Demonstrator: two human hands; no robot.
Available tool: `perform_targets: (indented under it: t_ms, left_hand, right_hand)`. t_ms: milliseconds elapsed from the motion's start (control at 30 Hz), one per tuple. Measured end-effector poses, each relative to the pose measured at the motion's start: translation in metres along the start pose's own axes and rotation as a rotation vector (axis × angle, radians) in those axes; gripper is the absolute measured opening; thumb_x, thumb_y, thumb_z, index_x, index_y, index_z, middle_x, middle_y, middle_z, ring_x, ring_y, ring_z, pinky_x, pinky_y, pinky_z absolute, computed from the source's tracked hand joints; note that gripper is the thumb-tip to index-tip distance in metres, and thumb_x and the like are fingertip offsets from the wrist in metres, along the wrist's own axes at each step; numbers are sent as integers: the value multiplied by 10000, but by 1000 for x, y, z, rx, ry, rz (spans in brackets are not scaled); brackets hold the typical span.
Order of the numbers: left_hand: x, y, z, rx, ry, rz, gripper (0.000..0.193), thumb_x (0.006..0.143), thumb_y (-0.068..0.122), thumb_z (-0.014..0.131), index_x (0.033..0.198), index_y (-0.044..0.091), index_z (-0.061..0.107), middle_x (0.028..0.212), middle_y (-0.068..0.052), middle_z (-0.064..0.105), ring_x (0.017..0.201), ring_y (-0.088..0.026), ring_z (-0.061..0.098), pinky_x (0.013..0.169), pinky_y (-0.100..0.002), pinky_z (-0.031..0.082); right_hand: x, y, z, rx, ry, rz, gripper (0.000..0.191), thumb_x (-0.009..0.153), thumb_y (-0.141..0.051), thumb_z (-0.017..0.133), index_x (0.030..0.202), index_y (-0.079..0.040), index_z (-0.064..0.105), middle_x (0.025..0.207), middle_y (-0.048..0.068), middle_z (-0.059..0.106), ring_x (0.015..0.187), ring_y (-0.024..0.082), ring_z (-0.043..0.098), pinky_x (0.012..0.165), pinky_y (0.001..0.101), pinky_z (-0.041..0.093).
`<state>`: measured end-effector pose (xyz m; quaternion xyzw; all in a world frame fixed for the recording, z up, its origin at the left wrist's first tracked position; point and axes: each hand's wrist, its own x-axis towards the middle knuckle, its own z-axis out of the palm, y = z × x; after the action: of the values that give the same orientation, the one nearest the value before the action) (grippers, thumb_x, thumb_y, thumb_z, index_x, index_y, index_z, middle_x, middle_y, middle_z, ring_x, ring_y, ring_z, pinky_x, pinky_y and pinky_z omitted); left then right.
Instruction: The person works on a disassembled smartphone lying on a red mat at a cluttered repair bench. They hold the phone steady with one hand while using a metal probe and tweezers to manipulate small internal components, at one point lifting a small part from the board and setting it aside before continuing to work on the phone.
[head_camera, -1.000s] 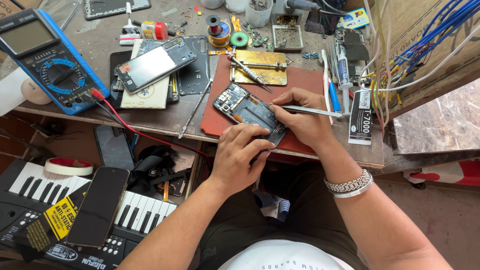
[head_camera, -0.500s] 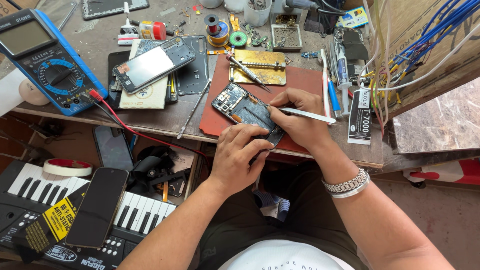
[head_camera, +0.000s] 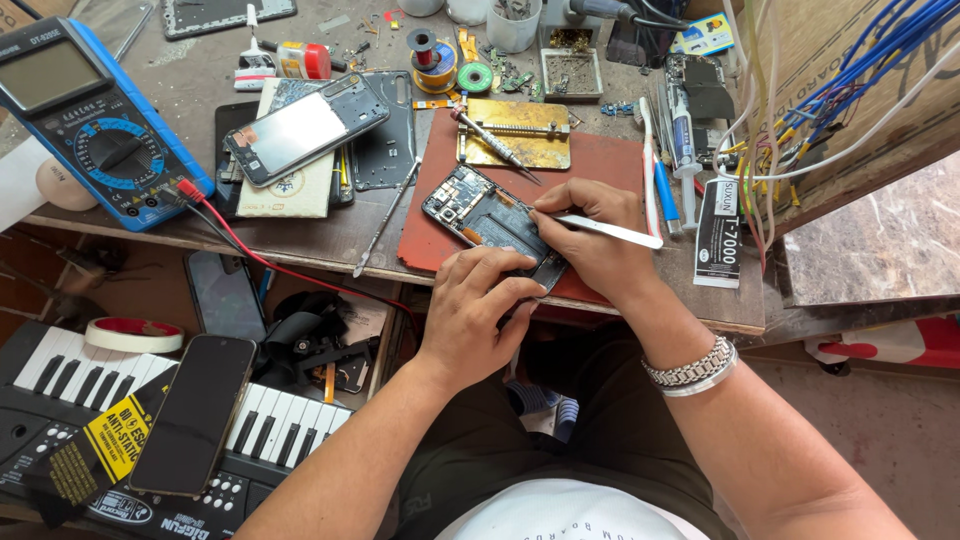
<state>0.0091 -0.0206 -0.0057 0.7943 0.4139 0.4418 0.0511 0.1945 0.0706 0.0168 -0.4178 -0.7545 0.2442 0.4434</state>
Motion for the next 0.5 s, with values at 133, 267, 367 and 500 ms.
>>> perform_targets:
  t_ms: [133,267,367,500]
  left_hand:
    - [1,-1,0,4,5,10,232,851,124,753,1063,184,680,1253,11,636,1223,-247,587,1059,-454,423]
    - [1,0,0,4,5,7,233,846,121,754,1058,180,678,1245,8,635,1224,-250,588,1058,-455,421]
    - [0,0,-1,-2,0,4,235,843,117,755,1056,180,679,1243,10,637,1222,-247,590,1057,-453,421]
    - [1,0,-2,-2,-1,8,238,846,113,754,1062,180,678,1251,9,636,1226,-247,588,1063,-455,422]
  right_hand:
    - [3,3,0,35,-25,8,120,872,-76,803,932,6,740,913,83,780,824,114,750,731,256,589]
    - [5,6,0,102,-41,75,116,887,-90,802,940,-3,747,882,66,776,789,79,715,698,246,569]
    - [2,7,-3,141,-33,92,126,899,-97,802,929,-1,726,873,60,759,783,70,689,689,241,552]
    - [1,6,-4,94,-47,118,153,863,-113,809,924,-6,718,840,54,751,748,67,682,656,237,543]
